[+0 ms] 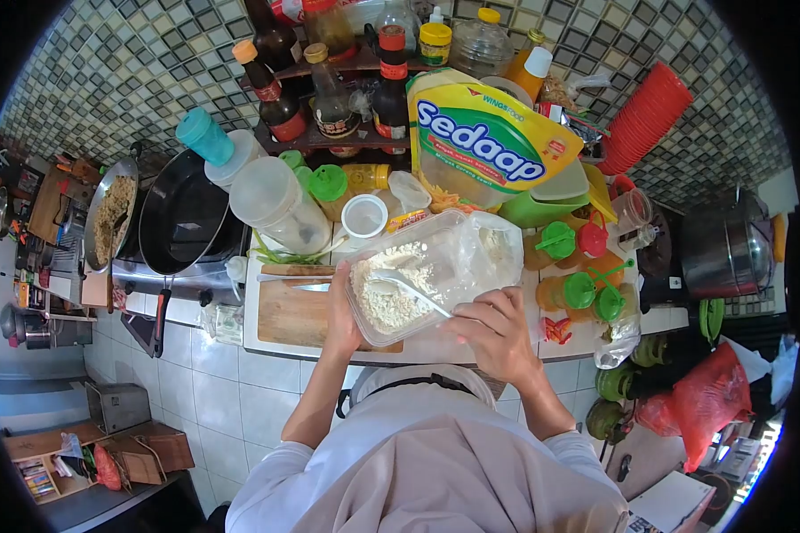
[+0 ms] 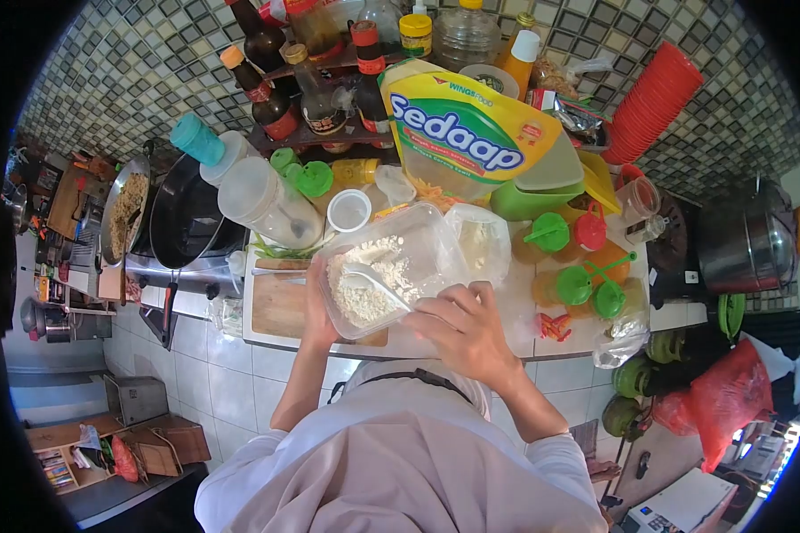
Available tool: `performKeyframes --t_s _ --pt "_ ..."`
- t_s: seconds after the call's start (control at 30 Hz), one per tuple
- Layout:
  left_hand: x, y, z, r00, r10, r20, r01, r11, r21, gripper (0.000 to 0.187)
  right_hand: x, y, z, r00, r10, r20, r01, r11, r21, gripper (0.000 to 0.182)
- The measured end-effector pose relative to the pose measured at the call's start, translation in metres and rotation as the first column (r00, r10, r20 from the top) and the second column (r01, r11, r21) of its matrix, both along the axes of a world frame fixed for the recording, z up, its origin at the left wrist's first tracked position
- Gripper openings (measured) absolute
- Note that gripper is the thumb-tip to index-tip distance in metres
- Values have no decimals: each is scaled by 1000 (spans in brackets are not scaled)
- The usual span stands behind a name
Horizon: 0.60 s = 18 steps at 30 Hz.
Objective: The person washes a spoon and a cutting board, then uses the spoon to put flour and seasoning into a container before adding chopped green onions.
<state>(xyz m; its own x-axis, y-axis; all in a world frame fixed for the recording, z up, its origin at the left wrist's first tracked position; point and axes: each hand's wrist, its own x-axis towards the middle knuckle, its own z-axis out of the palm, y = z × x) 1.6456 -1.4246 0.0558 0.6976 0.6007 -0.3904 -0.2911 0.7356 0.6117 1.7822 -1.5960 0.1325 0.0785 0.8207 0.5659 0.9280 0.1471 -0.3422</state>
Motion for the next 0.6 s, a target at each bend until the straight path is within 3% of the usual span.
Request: performKeyframes --t_s 0.07,0.1,0.27,0.3,0.37,0.4,0.47,0.6 --pt "-1 0 -5 1000 -3 15 3 1000 -1 54 -3 -2 -3 985 -52 -164 68 994 91 20" --pt "-1 1 -7 1000 -1 29 1 1000 0 55 -5 -4 -4 986 -49 -160 64 994 93 20" --pt "-5 3 -7 1000 -8 8 8 1000 -2 55 -15 -5 -17 869 -142 -474 229 965 130 16" --pt "-6 4 -6 1000 -12 7 12 1000 -6 55 -14 -3 -15 870 -139 -473 226 965 131 16" --pt "-7 3 -2 1000 -13 1 13 1000 5 56 -12 2 -11 961 -180 -210 169 983 -69 16" --pt "-7 3 -1 1000 -18 -6 18 1000 15 56 -14 1 -13 961 -180 -209 169 983 -68 16" --pt "-9 6 -6 1000 -11 6 11 1000 -10 56 -17 2 -22 950 -146 -277 189 973 135 15" --pt "-22 8 -14 999 32 17 -32 999 -22 55 -20 6 -25 912 -132 -388 166 985 54 12"
